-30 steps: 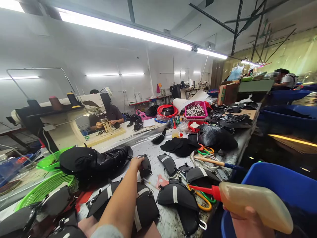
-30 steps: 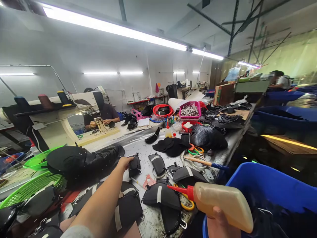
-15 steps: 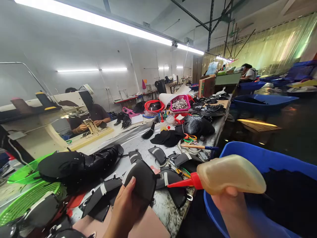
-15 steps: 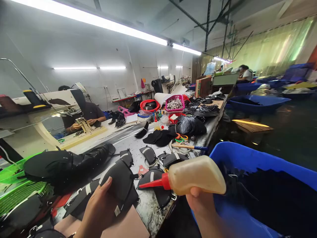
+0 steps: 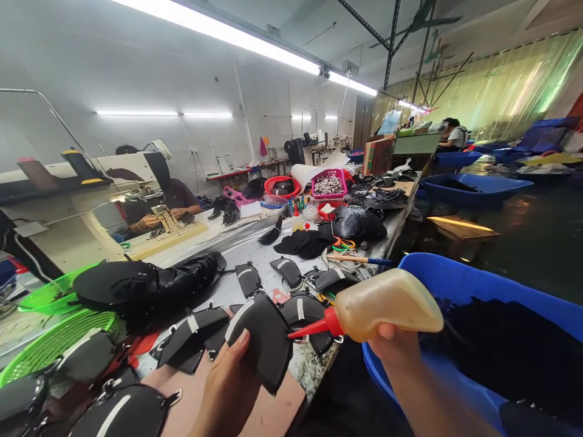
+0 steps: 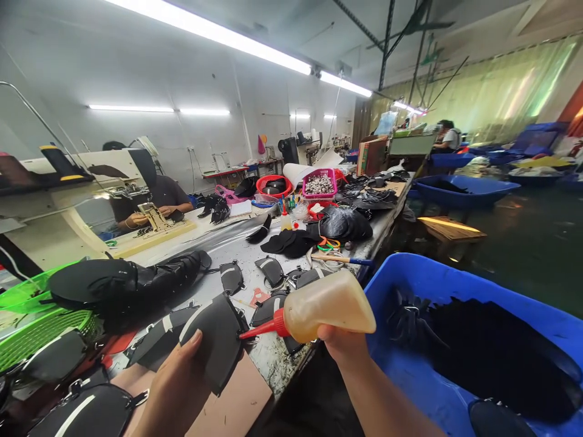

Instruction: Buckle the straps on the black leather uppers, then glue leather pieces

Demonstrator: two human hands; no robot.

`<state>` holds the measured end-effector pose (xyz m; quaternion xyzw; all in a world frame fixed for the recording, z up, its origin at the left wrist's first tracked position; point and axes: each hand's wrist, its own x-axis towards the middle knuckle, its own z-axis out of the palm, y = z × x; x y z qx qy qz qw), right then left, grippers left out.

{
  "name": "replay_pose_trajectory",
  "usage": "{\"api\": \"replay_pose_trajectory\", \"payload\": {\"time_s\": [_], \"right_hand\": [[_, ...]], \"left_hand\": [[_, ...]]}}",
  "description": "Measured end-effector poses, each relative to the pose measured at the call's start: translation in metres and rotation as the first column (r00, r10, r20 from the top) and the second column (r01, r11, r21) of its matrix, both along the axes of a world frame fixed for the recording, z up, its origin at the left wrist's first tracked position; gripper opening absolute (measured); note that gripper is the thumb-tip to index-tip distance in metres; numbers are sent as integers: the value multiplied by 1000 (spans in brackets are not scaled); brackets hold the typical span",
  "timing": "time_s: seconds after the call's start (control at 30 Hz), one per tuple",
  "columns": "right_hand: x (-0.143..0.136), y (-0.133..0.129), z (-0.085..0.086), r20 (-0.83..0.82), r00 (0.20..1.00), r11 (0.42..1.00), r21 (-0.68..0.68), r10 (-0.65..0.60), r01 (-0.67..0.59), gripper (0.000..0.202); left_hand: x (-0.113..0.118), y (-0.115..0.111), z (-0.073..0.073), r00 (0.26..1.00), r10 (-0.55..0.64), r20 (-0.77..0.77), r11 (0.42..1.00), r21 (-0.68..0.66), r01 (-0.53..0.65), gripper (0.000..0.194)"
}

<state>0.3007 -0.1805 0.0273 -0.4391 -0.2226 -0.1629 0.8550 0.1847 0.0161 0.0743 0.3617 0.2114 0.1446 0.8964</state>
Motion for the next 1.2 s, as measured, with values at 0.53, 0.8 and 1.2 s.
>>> {"api": "replay_pose_trajectory", "payload": {"time_s": [0.53,0.8,1.2], "right_hand": [[-4,3,10,10,1000,1000,18,1,-1,30],[-11,10,19,-13,998,997,47,-66,67,32],[-5,-5,-23,-56,998,999,-22,36,-37,43]], "left_hand": [[-7,-4,5,998,-31,-62,999,22,33,20],[-6,-12,15,996,67,-51,998,8,-67,19],[-2,-7,3,999,32,12,999,-24,-31,27]]}}
